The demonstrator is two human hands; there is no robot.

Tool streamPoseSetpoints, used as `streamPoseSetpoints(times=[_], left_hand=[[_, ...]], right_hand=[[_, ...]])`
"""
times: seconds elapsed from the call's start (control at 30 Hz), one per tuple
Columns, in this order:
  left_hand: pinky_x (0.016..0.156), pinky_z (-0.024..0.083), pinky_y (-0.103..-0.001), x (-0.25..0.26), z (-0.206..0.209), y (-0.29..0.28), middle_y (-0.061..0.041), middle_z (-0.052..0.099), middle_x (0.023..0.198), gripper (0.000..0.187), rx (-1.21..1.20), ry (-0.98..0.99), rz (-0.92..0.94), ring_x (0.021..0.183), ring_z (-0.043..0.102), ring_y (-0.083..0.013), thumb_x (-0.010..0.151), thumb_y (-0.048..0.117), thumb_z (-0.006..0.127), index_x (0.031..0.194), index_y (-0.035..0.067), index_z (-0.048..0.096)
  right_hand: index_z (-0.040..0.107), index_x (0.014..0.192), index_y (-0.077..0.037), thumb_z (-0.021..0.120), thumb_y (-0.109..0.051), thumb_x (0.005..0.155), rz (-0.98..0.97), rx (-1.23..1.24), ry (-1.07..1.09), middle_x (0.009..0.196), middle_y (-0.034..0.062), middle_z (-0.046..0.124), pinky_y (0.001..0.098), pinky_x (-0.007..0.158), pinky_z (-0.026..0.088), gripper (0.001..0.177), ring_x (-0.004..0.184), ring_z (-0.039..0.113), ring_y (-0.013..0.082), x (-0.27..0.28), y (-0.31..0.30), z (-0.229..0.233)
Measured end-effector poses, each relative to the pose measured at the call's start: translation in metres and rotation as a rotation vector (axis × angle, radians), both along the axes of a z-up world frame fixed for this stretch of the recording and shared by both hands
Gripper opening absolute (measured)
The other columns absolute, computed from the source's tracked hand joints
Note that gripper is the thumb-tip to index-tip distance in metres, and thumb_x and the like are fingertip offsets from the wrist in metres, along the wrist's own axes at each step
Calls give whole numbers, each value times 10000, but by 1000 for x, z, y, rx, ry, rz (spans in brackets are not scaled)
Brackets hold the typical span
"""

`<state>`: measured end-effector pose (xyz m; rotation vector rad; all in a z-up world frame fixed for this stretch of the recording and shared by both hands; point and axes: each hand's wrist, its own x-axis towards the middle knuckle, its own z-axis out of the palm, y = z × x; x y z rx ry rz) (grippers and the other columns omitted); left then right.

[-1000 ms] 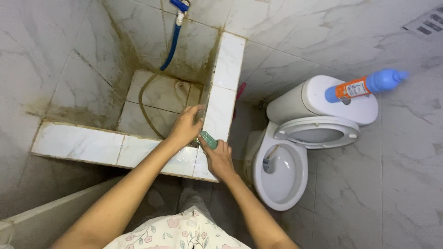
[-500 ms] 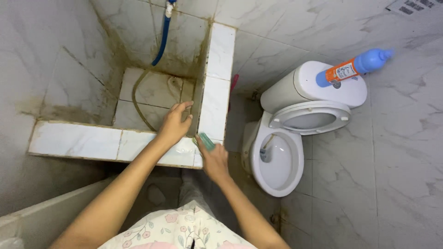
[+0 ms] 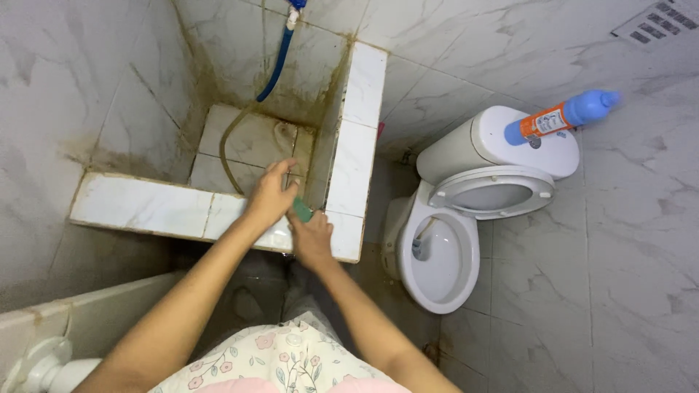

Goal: The person is cleaning the bathroom, specifically scrubbing the toilet bowl and the surrounding tiles.

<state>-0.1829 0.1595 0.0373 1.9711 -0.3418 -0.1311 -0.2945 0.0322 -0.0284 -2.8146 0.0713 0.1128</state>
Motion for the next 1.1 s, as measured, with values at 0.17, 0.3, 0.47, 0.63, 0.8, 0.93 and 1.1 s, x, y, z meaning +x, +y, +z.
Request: streamPoseSetpoints(times=[0.17,0.3,0.47,0.63,0.8,0.93,1.1], left_hand=[[1038,480,-426,7,7,20,-216,634,1285,420,-48,-65,44,1231,600,-393,911,80,653,1325,31,609],[1029,484,-416,10,11,27,-205,636,1296,431,-84,-91,94,1228,616,-356,909,80,656,1336,46,612],[1040,481,-414,10,13,35,-201,637,1293,436,-84,-80,106,1228,614,-352,909,89,663,1340,50,611],[1024,475,-429,13,8,52,-218,619,1295,461,-28,-61,137,1214,599,-371,901,76,666,1358,57,611],[1004,505,-406,21,9,64,-185,644,1280,448,-44,-85,184,1189,637,-323,899,80,669,1344,68,614],[958,515,-401,24,15,68,-172,649,1276,450,-76,-101,204,1196,633,-308,892,62,667,1337,58,608],[1011,506,-396,20,10,73,-175,649,1285,450,-86,-113,190,1189,635,-305,900,57,670,1346,51,613]], right_hand=[[256,1581,-602,429,-247,1068,42,158,192,1066,198,553,472,881,539,648,904,596,348,-23,-69,17],[285,1541,-507,555,-330,1007,27,-40,27,996,229,563,529,771,530,625,834,601,372,-29,-87,11],[329,1569,-513,447,-333,1074,42,162,298,1070,168,596,468,814,578,540,899,627,322,13,-3,31],[514,1422,-378,588,-284,1017,249,6,-15,1131,202,561,517,901,414,423,1097,514,366,29,51,-3],[392,1571,-440,540,-174,995,323,38,103,1094,165,558,490,872,422,652,1019,515,347,0,18,22],[359,1562,-418,555,-212,1010,189,-64,26,996,204,541,491,768,437,620,874,524,364,-6,-8,14],[541,1397,-323,578,-318,1018,60,207,101,949,223,591,467,765,470,381,868,572,371,42,59,14]])
